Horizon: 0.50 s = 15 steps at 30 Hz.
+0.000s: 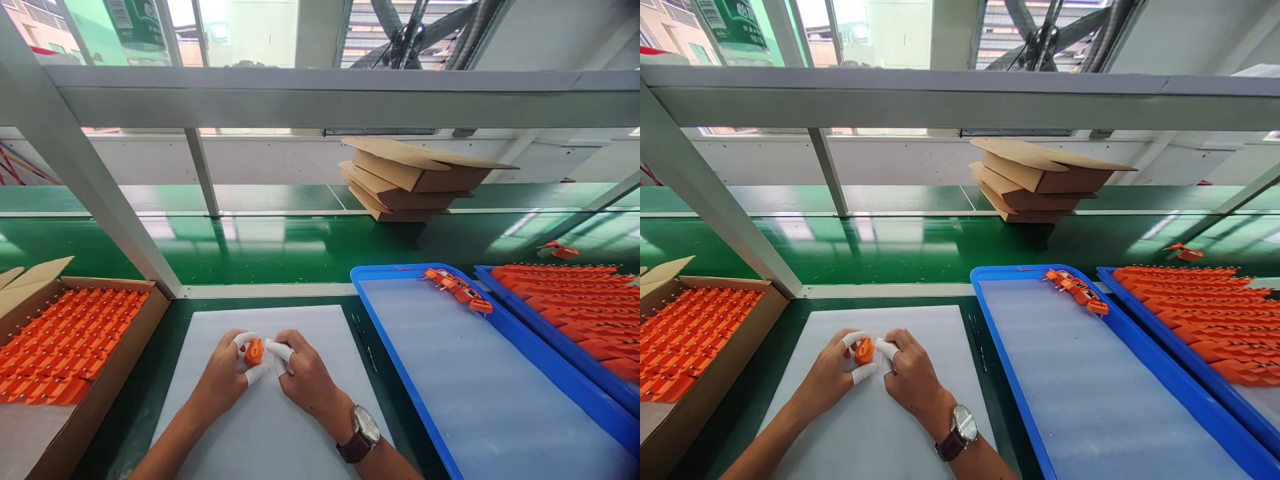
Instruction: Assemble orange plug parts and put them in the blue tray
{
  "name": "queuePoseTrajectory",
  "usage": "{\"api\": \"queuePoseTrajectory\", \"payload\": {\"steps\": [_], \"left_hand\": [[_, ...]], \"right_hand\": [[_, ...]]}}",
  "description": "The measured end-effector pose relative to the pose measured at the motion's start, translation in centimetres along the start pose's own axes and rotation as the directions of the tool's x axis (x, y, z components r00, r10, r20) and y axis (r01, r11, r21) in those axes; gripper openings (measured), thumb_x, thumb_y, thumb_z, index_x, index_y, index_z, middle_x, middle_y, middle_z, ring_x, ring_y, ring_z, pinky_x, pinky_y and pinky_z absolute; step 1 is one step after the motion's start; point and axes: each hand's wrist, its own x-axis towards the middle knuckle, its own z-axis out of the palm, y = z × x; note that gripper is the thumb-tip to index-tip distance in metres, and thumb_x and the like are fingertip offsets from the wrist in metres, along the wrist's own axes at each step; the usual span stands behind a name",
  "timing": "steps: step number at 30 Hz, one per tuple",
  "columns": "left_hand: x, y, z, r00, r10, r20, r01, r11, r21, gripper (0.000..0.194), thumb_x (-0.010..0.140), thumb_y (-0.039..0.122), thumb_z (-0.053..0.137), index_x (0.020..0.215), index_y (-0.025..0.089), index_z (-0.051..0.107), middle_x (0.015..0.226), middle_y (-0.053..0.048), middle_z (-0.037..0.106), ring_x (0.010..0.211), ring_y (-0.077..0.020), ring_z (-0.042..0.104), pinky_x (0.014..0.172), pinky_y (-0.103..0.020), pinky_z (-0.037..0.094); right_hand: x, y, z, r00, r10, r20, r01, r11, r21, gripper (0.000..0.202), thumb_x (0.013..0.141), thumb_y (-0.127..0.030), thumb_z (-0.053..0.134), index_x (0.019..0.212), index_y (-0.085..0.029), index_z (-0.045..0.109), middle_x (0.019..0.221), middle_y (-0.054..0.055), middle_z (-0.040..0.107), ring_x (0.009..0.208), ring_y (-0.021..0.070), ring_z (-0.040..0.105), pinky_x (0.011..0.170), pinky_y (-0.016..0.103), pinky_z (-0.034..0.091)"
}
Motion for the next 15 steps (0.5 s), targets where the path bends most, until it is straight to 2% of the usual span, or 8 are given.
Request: {"api": "queuePoseTrajectory", "payload": {"steps": [3, 5, 9, 12, 15], "left_hand": [[0.0, -0.1, -0.6, 0.994, 0.053, 0.092, -0.048, 0.998, -0.052, 0.05, 0.087, 0.02, 0.066, 0.135, 0.03, 0.056, 0.119, -0.007, 0.065, 0.099, -0.0219, 0.065, 0.088, -0.038, 0.059], [0.1, -0.2, -0.6, 0.992, 0.079, 0.103, -0.075, 0.996, -0.039, 0.044, 0.088, 0.019, 0.064, 0.13, 0.028, 0.06, 0.11, -0.007, 0.067, 0.097, -0.0223, 0.065, 0.086, -0.038, 0.059], [0.2, -0.5, 0.3, 0.99, 0.133, -0.046, -0.131, 0.99, 0.049, 0.035, 0.087, 0.022, 0.066, 0.122, 0.025, 0.063, 0.095, -0.004, 0.065, 0.075, -0.0177, 0.06, 0.066, -0.03, 0.056], [0.1, -0.8, 1.1, 0.964, 0.22, -0.149, -0.2, 0.97, 0.141, 0.035, 0.088, 0.017, 0.061, 0.123, 0.023, 0.062, 0.086, -0.001, 0.059, 0.068, -0.0147, 0.055, 0.061, -0.026, 0.051], [-0.3, -0.7, 1.5, 0.938, 0.286, -0.195, -0.24, 0.943, 0.229, 0.03, 0.09, 0.018, 0.061, 0.12, 0.022, 0.061, 0.082, 0.0, 0.054, 0.065, -0.0136, 0.051, 0.058, -0.024, 0.048]], "right_hand": [[-0.1, -0.1, -0.1, 1.0, 0.025, 0.018, -0.025, 0.998, 0.051, 0.049, 0.069, 0.005, 0.048, 0.11, -0.019, 0.061, 0.101, 0.009, 0.061, 0.093, 0.0238, 0.059, 0.075, 0.038, 0.06], [0.0, -0.3, -0.2, 0.998, 0.053, 0.023, -0.055, 0.992, 0.114, 0.051, 0.069, 0.003, 0.049, 0.113, -0.02, 0.061, 0.103, 0.009, 0.061, 0.093, 0.0231, 0.06, 0.077, 0.037, 0.059], [0.2, -1.2, -0.2, 0.99, 0.132, 0.043, -0.139, 0.948, 0.285, 0.045, 0.081, -0.003, 0.052, 0.121, -0.022, 0.061, 0.105, 0.007, 0.063, 0.088, 0.0188, 0.061, 0.076, 0.032, 0.057], [0.2, -1.8, 0.2, 0.976, 0.21, 0.066, -0.22, 0.912, 0.347, 0.039, 0.086, -0.009, 0.055, 0.122, -0.022, 0.062, 0.098, 0.004, 0.063, 0.078, 0.0161, 0.059, 0.071, 0.029, 0.055], [0.0, -2.0, 0.7, 0.952, 0.295, 0.078, -0.302, 0.876, 0.377, 0.037, 0.087, -0.011, 0.057, 0.122, -0.022, 0.063, 0.094, 0.003, 0.063, 0.076, 0.0153, 0.059, 0.069, 0.028, 0.055]]}}
